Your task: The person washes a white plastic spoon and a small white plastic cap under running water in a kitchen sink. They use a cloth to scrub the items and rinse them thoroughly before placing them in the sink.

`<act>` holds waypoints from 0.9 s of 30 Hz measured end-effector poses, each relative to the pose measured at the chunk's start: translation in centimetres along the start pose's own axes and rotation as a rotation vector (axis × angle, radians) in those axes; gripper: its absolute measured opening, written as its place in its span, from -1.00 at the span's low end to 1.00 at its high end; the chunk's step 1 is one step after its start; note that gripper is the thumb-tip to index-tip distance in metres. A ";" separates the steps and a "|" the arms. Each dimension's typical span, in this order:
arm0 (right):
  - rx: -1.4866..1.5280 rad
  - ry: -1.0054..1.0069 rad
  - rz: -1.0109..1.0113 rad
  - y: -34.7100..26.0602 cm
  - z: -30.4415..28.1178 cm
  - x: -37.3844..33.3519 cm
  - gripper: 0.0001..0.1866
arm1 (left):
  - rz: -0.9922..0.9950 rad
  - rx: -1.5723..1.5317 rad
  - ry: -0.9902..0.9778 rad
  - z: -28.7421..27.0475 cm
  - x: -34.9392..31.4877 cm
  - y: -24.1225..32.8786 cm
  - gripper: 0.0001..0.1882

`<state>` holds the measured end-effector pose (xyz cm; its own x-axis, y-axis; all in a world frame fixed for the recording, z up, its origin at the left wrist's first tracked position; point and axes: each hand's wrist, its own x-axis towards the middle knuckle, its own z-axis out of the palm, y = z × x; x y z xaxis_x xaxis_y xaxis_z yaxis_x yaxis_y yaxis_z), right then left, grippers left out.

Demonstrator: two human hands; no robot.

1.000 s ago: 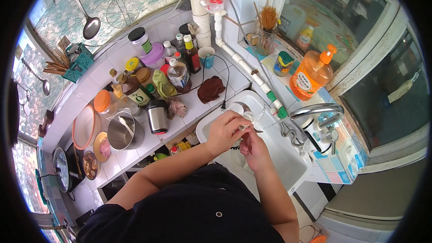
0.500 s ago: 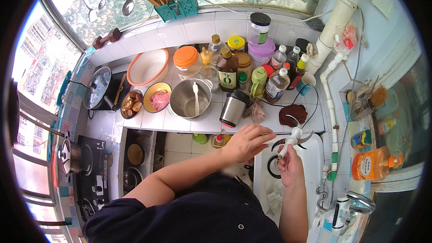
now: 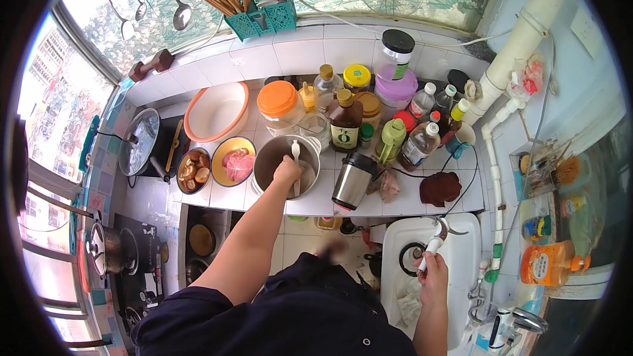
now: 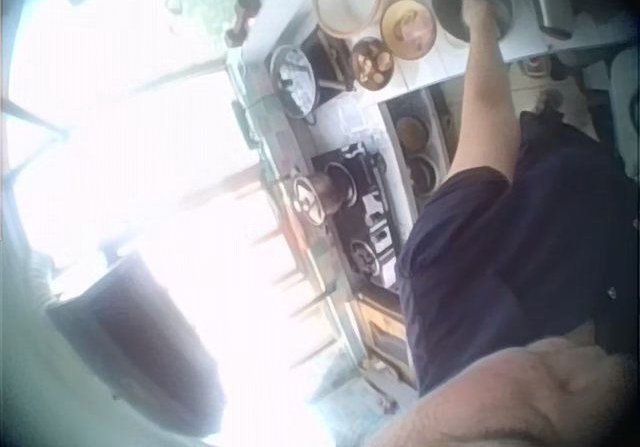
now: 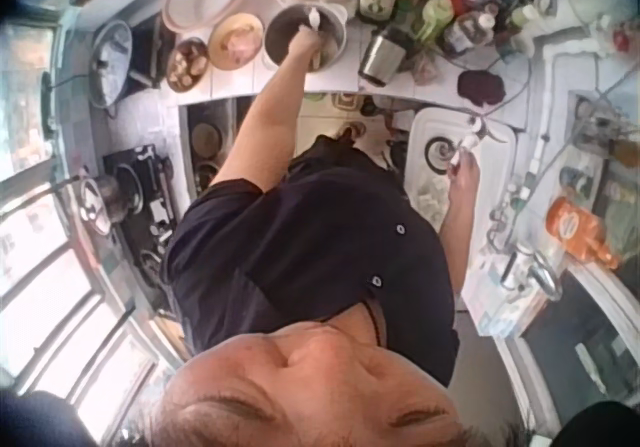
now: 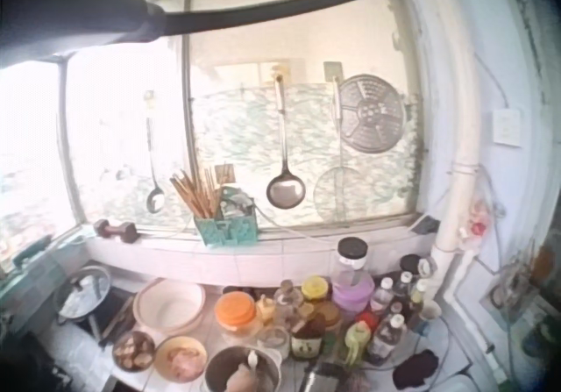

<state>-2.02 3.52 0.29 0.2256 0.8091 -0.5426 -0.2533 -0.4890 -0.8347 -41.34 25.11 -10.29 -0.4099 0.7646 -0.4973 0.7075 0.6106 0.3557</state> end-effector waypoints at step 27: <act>0.305 0.342 -0.120 6.4 -13.3 -12.6 -0.75 | 1.369 -0.019 -0.699 12.4 -33.6 18.5 -0.74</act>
<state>5.98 -14.14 0.54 0.5543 0.6750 -0.4870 -0.4596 -0.2396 -0.8552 -7.34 8.19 3.20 0.8749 0.4817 -0.0493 0.2955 -0.4504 0.8425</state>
